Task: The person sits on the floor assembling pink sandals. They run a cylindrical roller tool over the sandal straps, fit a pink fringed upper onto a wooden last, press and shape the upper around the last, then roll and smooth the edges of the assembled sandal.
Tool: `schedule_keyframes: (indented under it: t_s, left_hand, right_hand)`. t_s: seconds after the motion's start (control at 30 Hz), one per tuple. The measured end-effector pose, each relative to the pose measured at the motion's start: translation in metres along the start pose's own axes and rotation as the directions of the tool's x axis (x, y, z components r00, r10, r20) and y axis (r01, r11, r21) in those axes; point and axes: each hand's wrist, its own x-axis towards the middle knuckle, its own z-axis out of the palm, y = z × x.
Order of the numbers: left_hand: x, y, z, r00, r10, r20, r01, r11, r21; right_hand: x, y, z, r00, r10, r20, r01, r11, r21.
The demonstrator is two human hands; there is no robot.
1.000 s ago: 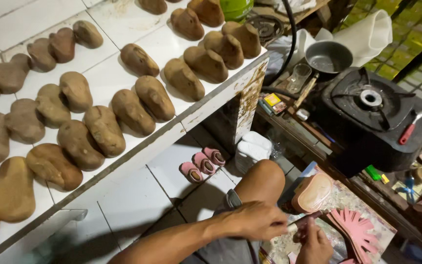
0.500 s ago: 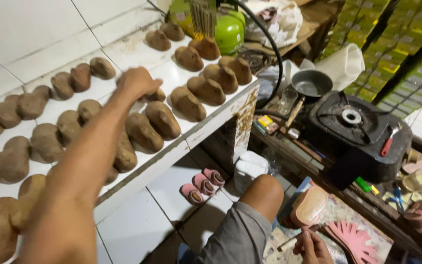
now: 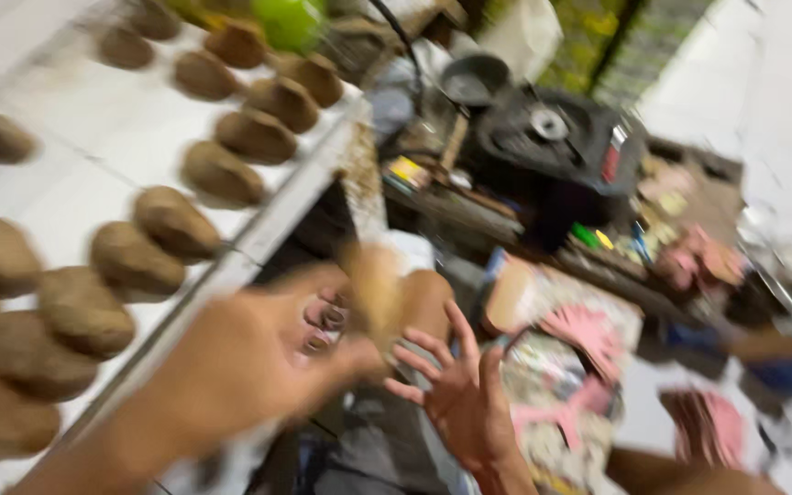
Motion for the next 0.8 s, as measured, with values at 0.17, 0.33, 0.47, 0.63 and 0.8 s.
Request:
schedule_keyframes:
  t_s: [0.17,0.33,0.47,0.63,0.8]
  left_hand:
    - [0.063,0.034,0.149,0.953,0.297,0.059,-0.253,0.888,-0.384]
    - [0.188,0.08,0.294,0.997,0.072,-0.038,-0.081,0.866,-0.494]
    - [0.232,0.113,0.337,0.96,0.102,-0.261,-0.166,0.958,-0.234]
    - [0.25,0.12,0.343,0.998,0.062,0.033,-0.055,0.985,-0.164]
    - [0.258,0.129,0.333,0.994,0.029,0.103,-0.007,0.978,-0.207]
  right_hand:
    - [-0.04,-0.016,-0.071,0.93,0.018,-0.367,-0.024,1.0,-0.013]
    - [-0.085,-0.001,-0.149,0.737,0.126,-0.665,0.015,0.979,0.203]
    - [-0.108,0.002,-0.179,0.671,0.096,-0.736,0.034,0.986,0.16]
    - [-0.105,-0.016,-0.195,0.666,-0.051,-0.744,0.134,0.99,0.053]
    - [-0.096,-0.026,-0.197,0.654,-0.058,-0.754,0.162,0.985,0.065]
